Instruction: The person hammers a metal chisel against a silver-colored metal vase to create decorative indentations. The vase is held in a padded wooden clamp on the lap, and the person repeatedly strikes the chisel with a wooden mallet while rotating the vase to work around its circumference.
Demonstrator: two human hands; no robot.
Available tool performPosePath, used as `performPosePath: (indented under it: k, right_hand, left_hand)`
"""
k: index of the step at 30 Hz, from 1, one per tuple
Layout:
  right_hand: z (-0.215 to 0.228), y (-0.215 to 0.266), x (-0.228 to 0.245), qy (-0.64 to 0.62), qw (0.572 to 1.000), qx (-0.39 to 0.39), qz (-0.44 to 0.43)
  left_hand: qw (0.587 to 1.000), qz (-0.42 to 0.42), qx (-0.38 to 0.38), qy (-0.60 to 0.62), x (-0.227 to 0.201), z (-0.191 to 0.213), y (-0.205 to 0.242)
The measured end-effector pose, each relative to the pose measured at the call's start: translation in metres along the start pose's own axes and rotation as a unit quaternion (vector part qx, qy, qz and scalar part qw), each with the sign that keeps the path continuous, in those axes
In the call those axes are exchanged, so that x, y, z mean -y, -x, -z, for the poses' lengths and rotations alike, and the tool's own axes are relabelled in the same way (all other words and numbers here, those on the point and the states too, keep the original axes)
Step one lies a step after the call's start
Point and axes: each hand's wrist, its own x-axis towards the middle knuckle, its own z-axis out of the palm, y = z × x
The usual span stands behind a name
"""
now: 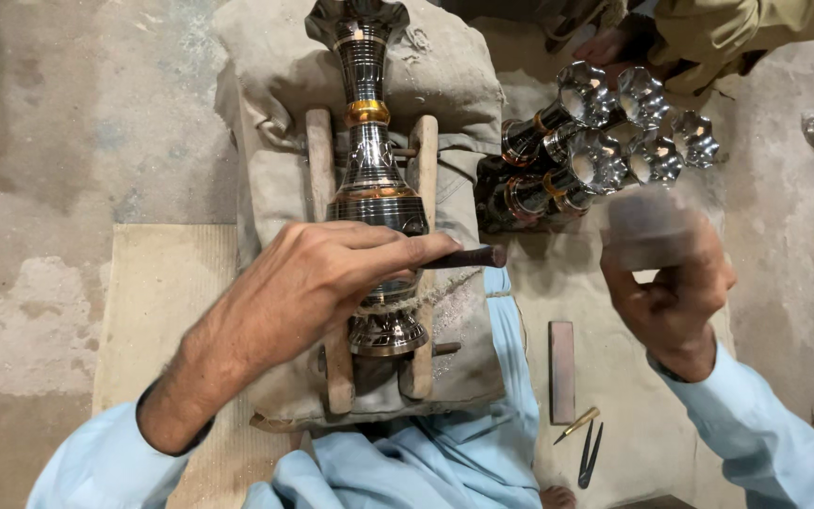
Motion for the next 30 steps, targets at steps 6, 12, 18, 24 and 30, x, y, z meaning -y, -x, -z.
performPosePath:
  k: [6, 12, 18, 24, 30]
  right_hand:
    - [0.016, -0.027, 0.006, -0.02, 0.999, 0.044, -0.021]
    - [0.024, -0.059, 0.012, -0.011, 0.995, 0.095, 0.003]
    - [0.041, -0.115, 0.026, 0.091, 0.971, 0.207, 0.081]
    - [0.047, -0.157, 0.055, 0.087, 0.967, 0.23, 0.06]
    - [0.045, -0.181, 0.064, 0.138, 0.941, 0.297, 0.092]
  left_hand:
    - [0.999, 0.035, -0.023, 0.015, -0.002, -0.002, 0.006]
    - [0.991, 0.051, -0.107, 0.064, -0.001, -0.008, 0.015]
    - [0.969, 0.088, -0.206, 0.106, -0.007, -0.017, 0.026]
    - [0.963, 0.083, -0.229, 0.112, -0.008, -0.026, 0.027]
    - [0.936, 0.121, -0.28, 0.179, -0.011, -0.035, 0.033]
